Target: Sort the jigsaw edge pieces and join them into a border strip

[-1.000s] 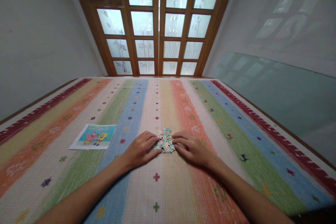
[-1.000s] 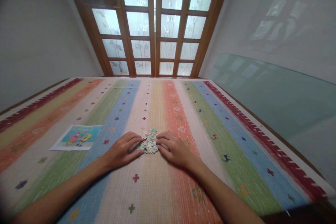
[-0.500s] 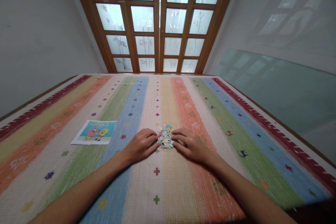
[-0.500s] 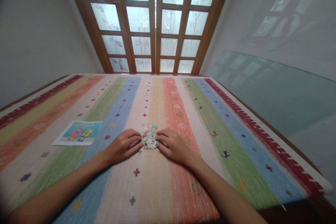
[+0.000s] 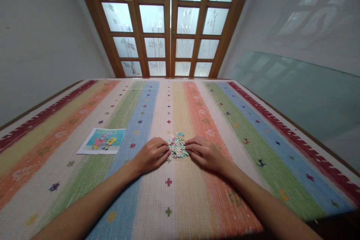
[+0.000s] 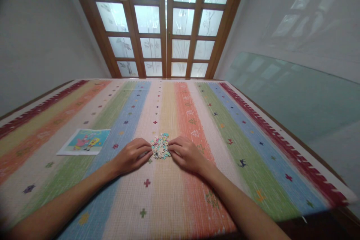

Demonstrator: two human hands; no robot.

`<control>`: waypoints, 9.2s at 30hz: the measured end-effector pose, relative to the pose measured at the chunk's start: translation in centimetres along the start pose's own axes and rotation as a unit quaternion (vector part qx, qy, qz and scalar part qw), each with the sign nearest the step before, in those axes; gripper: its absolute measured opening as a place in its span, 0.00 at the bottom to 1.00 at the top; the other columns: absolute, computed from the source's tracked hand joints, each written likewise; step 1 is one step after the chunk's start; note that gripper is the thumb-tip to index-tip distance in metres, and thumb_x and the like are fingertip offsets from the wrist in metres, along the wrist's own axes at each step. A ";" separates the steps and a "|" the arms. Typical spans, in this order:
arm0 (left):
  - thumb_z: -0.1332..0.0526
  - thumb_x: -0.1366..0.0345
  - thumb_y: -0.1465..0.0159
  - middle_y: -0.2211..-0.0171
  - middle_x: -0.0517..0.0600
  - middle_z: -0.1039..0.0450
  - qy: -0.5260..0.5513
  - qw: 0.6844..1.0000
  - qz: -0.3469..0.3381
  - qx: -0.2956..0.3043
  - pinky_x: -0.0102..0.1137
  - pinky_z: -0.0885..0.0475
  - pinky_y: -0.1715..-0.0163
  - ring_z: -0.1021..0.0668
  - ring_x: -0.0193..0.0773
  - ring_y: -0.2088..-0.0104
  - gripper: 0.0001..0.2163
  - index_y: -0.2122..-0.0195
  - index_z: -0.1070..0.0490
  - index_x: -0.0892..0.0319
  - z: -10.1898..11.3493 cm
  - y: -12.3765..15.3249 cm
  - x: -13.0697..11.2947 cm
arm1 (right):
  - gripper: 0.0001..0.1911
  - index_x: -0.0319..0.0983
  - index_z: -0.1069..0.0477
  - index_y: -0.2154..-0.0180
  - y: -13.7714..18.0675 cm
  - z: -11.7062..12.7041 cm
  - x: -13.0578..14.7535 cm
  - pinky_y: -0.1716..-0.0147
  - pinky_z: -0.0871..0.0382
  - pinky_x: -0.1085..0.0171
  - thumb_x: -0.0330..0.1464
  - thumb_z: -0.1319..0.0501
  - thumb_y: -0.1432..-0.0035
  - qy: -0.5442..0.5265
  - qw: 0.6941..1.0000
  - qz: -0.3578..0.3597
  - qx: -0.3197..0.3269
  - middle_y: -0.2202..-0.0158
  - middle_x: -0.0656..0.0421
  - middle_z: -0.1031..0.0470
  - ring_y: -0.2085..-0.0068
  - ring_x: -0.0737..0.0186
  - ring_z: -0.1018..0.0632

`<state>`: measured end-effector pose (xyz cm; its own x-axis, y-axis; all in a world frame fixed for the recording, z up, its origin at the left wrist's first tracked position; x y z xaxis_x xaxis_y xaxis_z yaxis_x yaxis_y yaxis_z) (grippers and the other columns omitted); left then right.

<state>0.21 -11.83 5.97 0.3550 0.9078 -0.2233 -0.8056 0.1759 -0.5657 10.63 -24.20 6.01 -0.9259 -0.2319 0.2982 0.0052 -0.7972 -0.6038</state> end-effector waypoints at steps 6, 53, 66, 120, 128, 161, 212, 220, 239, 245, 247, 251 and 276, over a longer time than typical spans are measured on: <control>0.42 0.69 0.29 0.65 0.53 0.22 0.003 1.000 0.004 -0.006 0.37 0.26 0.61 0.23 0.40 0.63 0.07 0.63 0.25 0.59 0.1 -0.1 0.0 | 0.11 0.39 0.24 0.55 0.1 -0.2 -0.1 0.55 0.22 0.54 0.25 0.43 0.34 0.002 1.000 -0.001 0.007 0.56 0.52 0.20 0.56 0.57 0.20; 0.40 0.56 0.33 0.37 0.65 0.31 0.019 0.993 0.091 0.072 0.57 0.32 0.39 0.28 0.57 0.37 0.30 0.32 0.42 0.60 -1.3 1.6 2.3 | 0.39 0.41 0.51 0.29 0.9 -2.8 -1.5 0.35 0.36 0.42 0.42 0.38 0.34 0.004 0.989 -0.087 0.120 0.31 0.44 0.40 0.32 0.46 0.35; 0.42 0.69 0.33 0.61 0.53 0.25 0.018 0.995 0.097 0.011 0.40 0.26 0.57 0.24 0.43 0.59 0.06 0.60 0.24 0.57 1.7 2.4 1.8 | 0.32 0.44 0.44 0.31 1.0 -1.7 -1.3 0.35 0.36 0.42 0.39 0.39 0.33 0.011 0.991 -0.093 0.094 0.30 0.45 0.42 0.32 0.45 0.36; 0.41 0.61 0.30 0.60 0.53 0.25 0.123 0.963 0.097 0.221 0.37 0.29 0.55 0.24 0.42 0.58 0.08 0.56 0.24 0.56 -0.4 -0.4 3.9 | 0.21 0.41 0.33 0.39 1.2 -1.2 -1.8 0.38 0.33 0.41 0.39 0.43 0.30 0.043 0.993 -0.073 0.080 0.32 0.43 0.42 0.33 0.44 0.35; 0.44 0.63 0.27 0.62 0.53 0.27 0.120 0.970 0.081 0.196 0.36 0.29 0.58 0.25 0.41 0.60 0.08 0.58 0.26 0.56 -0.8 -0.4 3.7 | 0.23 0.41 0.33 0.38 1.3 -1.4 -1.7 0.38 0.33 0.42 0.40 0.42 0.31 0.042 0.992 -0.073 0.091 0.32 0.43 0.40 0.33 0.44 0.35; 0.44 0.64 0.36 0.57 0.57 0.19 -0.078 0.937 0.332 0.078 0.40 0.27 0.52 0.20 0.47 0.58 0.13 0.55 0.23 0.59 4.1 -0.4 20.2 | 0.23 0.41 0.36 0.37 1.3 -1.4 -1.7 0.38 0.33 0.43 0.40 0.44 0.29 0.056 0.990 -0.068 0.112 0.33 0.43 0.39 0.33 0.46 0.34; 0.43 0.57 0.31 0.41 0.58 0.29 -0.049 0.977 0.189 0.088 0.47 0.33 0.39 0.26 0.49 0.42 0.17 0.45 0.29 0.56 3.2 1.1 11.4 | 0.20 0.39 0.32 0.39 0.8 -1.4 -1.1 0.37 0.33 0.43 0.39 0.48 0.26 0.078 0.988 -0.049 0.124 0.35 0.44 0.35 0.33 0.48 0.34; 0.43 0.62 0.29 0.54 0.55 0.27 0.017 0.981 0.128 0.144 0.42 0.28 0.48 0.25 0.44 0.53 0.09 0.55 0.24 0.56 -0.1 -0.8 5.6 | 0.21 0.38 0.31 0.40 0.7 -1.3 -1.2 0.38 0.32 0.43 0.40 0.49 0.26 0.076 0.988 -0.057 0.122 0.35 0.43 0.34 0.34 0.47 0.33; 0.39 0.64 0.32 0.66 0.51 0.24 0.098 0.959 0.227 0.139 0.37 0.29 0.61 0.25 0.39 0.67 0.06 0.61 0.23 0.57 -0.3 0.4 6.8 | 0.21 0.36 0.29 0.43 0.6 -1.4 -0.8 0.39 0.32 0.44 0.40 0.52 0.25 0.094 0.987 -0.035 0.125 0.36 0.42 0.33 0.35 0.47 0.33; 0.39 0.64 0.33 0.65 0.51 0.24 0.133 0.956 0.191 0.180 0.37 0.29 0.58 0.24 0.40 0.64 0.06 0.64 0.22 0.56 -0.9 0.4 4.5 | 0.21 0.38 0.31 0.41 0.5 -1.4 -0.6 0.38 0.32 0.44 0.40 0.52 0.25 0.090 0.987 -0.036 0.125 0.36 0.44 0.33 0.35 0.48 0.33; 0.39 0.65 0.33 0.65 0.50 0.23 0.147 0.955 0.174 0.189 0.37 0.29 0.57 0.24 0.40 0.63 0.06 0.63 0.23 0.56 -1.0 0.5 3.4 | 0.21 0.38 0.31 0.40 0.5 -1.5 -0.4 0.38 0.33 0.44 0.39 0.51 0.25 0.090 0.988 -0.034 0.124 0.36 0.44 0.33 0.35 0.48 0.33; 0.41 0.64 0.31 0.63 0.51 0.24 0.153 0.959 0.155 0.182 0.38 0.29 0.56 0.24 0.41 0.61 0.06 0.60 0.24 0.55 -0.7 0.7 1.3 | 0.21 0.38 0.32 0.39 0.4 -1.5 -0.2 0.37 0.34 0.44 0.39 0.51 0.25 0.090 0.987 -0.035 0.125 0.36 0.45 0.33 0.35 0.48 0.34; 0.41 0.68 0.32 0.61 0.53 0.18 -0.113 0.963 0.243 -0.021 0.39 0.25 0.54 0.18 0.43 0.60 0.11 0.49 0.27 0.59 5.7 -0.6 12.3 | 0.23 0.39 0.38 0.36 0.8 -1.7 -0.8 0.38 0.33 0.43 0.40 0.50 0.26 0.064 0.990 -0.049 0.117 0.34 0.44 0.36 0.35 0.47 0.33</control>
<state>2.39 1.44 8.15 -0.1764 0.9393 -0.2942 -0.8285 -0.3031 -0.4708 10.70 -23.69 4.04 -0.9664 -0.0868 0.2419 -0.0134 -0.9229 -0.3847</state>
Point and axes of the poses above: each hand's wrist, its own y-axis away from the middle knuckle, its own z-axis out of the back of the hand, x = y × z, the point moved 9 cm from there along -y, towards the middle knuckle
